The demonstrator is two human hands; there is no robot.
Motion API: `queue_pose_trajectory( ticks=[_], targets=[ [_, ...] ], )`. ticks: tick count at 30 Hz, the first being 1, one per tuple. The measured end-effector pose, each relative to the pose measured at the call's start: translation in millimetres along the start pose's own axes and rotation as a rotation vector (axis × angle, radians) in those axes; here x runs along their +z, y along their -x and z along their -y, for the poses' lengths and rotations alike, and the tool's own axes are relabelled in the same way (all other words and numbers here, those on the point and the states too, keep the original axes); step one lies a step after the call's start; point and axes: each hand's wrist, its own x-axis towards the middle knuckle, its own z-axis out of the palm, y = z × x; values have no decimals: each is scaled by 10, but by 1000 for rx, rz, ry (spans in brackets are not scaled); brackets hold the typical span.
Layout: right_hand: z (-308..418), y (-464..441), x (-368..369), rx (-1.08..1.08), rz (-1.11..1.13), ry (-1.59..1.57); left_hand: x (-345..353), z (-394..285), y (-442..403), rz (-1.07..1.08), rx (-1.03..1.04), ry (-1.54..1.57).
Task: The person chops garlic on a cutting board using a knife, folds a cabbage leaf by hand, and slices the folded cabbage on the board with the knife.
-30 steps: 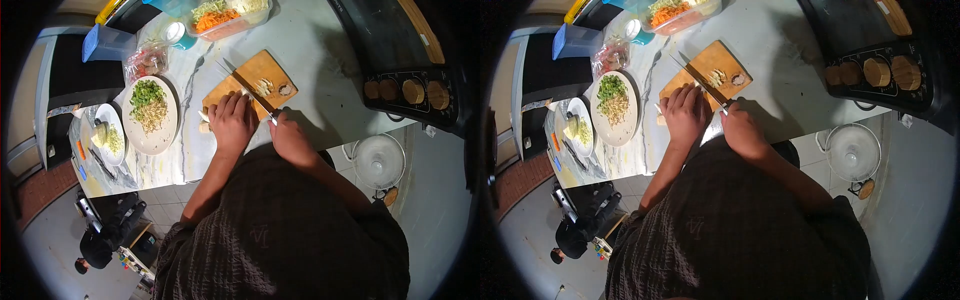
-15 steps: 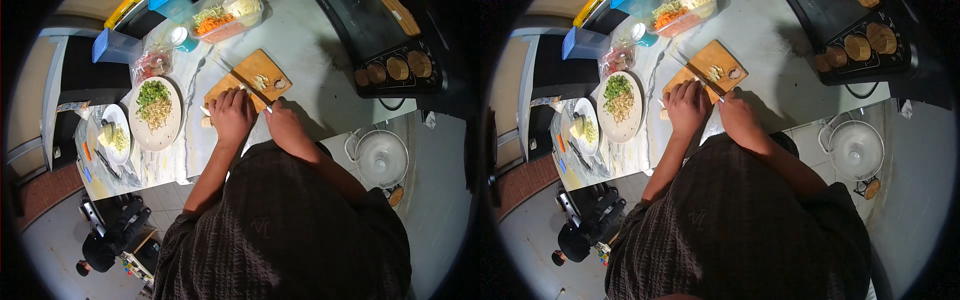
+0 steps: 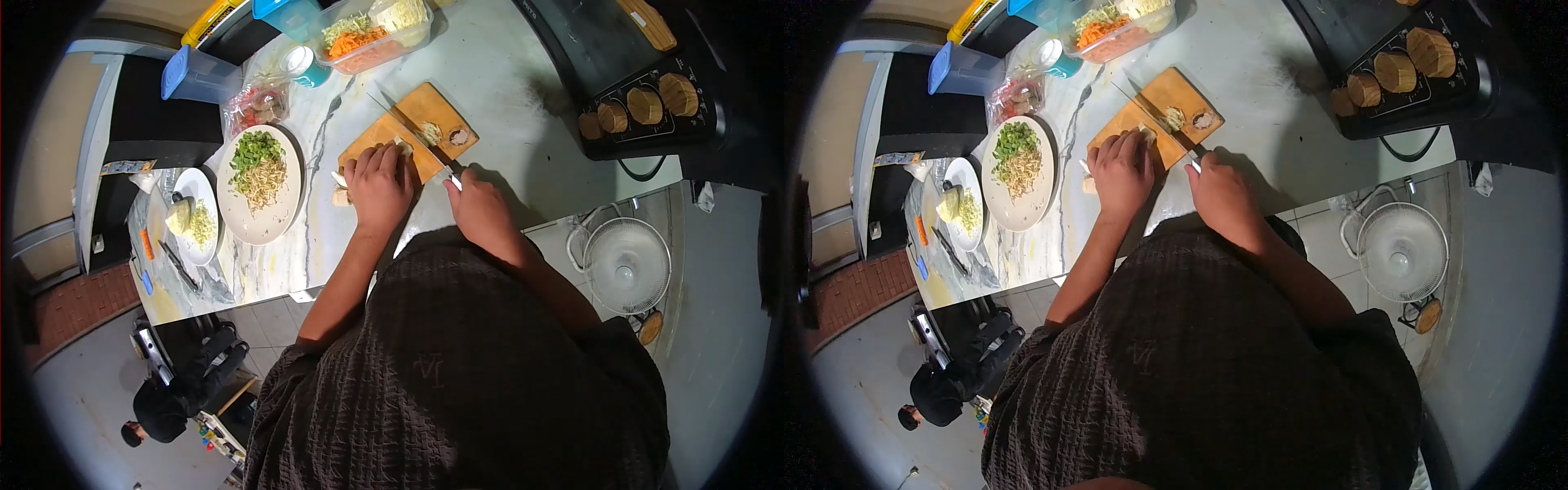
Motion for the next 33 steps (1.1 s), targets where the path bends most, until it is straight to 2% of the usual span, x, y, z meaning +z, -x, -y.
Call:
queue_pose_trajectory(
  ticks=[33],
  targets=[
    [124,-1,-2,-26,78,-23,29,24,-20,-29,11,53]
  ],
)
